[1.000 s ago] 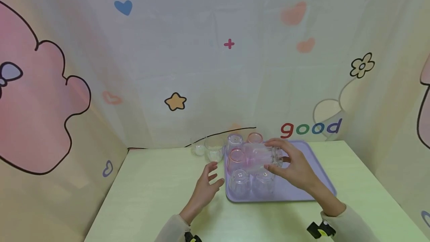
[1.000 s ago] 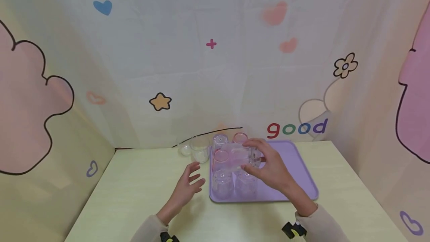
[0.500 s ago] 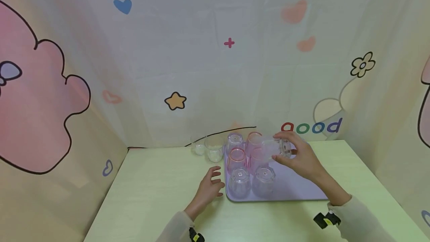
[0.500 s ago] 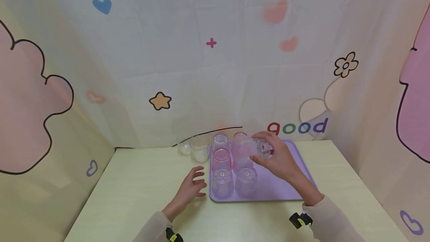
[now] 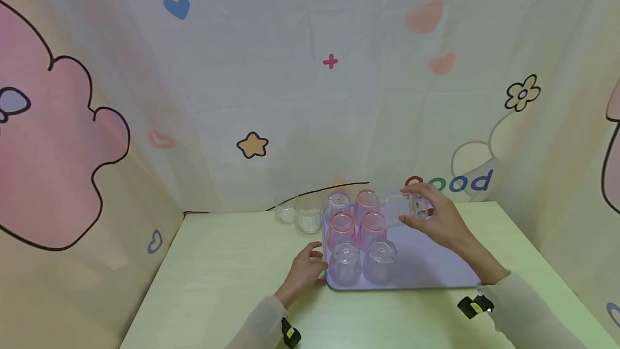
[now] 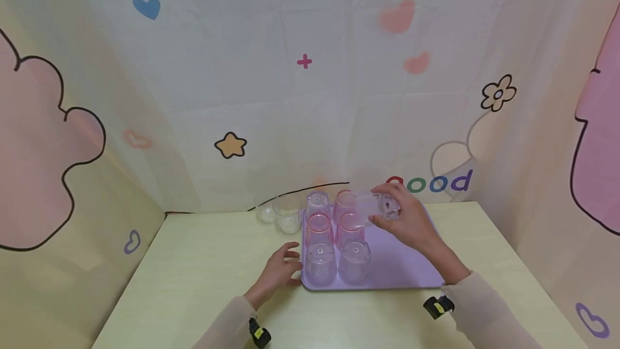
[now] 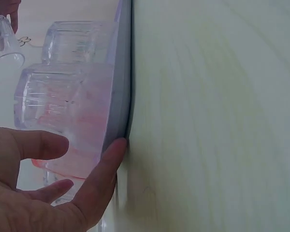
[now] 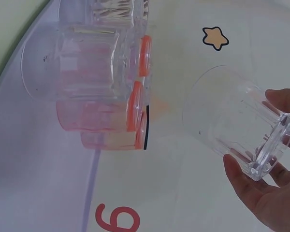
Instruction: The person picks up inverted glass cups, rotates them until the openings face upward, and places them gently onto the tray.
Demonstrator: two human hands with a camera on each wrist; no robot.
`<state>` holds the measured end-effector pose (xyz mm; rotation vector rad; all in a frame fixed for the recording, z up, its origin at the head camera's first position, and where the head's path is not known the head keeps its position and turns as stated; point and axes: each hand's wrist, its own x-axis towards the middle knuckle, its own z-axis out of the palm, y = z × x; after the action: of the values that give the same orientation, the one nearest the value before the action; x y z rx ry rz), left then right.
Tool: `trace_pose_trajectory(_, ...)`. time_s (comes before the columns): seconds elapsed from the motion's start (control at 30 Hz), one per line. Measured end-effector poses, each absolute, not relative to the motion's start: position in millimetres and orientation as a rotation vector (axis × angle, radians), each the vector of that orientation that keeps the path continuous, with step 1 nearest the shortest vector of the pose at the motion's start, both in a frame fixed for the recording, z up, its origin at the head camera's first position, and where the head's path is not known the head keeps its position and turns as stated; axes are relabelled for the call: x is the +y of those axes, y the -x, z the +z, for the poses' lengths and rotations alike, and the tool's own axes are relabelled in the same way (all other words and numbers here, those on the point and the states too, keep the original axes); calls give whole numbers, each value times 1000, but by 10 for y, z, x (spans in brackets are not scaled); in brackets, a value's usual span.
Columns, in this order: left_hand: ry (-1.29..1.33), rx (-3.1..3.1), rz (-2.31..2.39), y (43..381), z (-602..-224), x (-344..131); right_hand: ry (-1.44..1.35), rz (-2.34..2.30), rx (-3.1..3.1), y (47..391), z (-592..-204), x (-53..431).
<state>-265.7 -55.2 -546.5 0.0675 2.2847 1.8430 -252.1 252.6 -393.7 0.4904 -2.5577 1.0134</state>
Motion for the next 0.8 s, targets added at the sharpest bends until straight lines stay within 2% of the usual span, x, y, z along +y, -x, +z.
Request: trace_pose_trajectory(0.8, -55, 2381, 1711, 2816, -5521, -485, -416, 936, -2644, 2873, -4033, 2727)
